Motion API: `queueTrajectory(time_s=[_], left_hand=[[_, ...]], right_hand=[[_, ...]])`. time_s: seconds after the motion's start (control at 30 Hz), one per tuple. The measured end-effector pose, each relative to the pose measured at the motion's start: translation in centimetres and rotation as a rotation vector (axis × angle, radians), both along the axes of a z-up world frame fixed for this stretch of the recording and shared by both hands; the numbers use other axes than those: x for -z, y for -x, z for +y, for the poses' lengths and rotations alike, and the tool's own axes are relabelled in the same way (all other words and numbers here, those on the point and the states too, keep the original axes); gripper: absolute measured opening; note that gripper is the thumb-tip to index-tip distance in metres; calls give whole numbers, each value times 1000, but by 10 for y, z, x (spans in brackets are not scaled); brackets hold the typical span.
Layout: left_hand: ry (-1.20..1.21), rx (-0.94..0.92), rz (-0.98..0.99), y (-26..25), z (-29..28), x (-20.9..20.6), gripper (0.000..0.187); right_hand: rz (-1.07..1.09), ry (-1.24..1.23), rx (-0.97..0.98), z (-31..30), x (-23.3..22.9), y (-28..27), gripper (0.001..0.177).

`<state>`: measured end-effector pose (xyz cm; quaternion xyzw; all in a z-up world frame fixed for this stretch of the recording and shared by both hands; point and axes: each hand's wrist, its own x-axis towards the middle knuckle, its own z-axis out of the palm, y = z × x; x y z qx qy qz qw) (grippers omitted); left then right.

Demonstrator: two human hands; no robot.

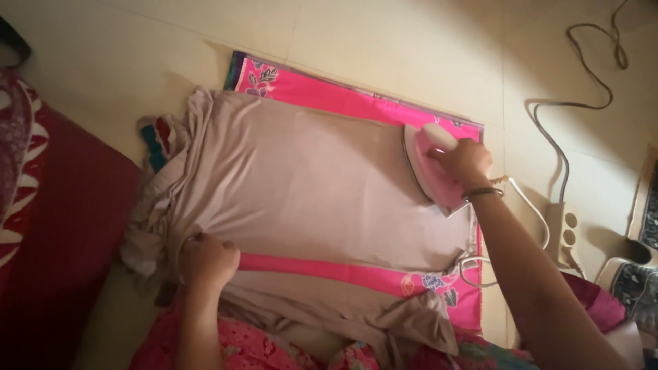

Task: Ironing a pair of tan trousers on a floor pad using a pink iron.

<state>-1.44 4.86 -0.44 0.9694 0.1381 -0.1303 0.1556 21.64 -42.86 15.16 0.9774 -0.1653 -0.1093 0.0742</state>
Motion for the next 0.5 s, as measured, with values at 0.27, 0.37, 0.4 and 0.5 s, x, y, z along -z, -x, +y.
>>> queueTrajectory(time_s=[0.27,0.37,0.4,0.5], left_hand=[[76,-320,20,-6,-8,-28,59],[105,-315,48,-6,-4,-9,58],[110,-314,47,-7,-5,-10,58],[102,-291,37,-7,-5,-16,55]], right_hand=[[-63,-56,-43,-7,-11,17,81],[-16,7,7,-26,5,-3,86],[-18,11,8,-22,-1,13,86],[-52,-27,-117,-17,-3,56,84]])
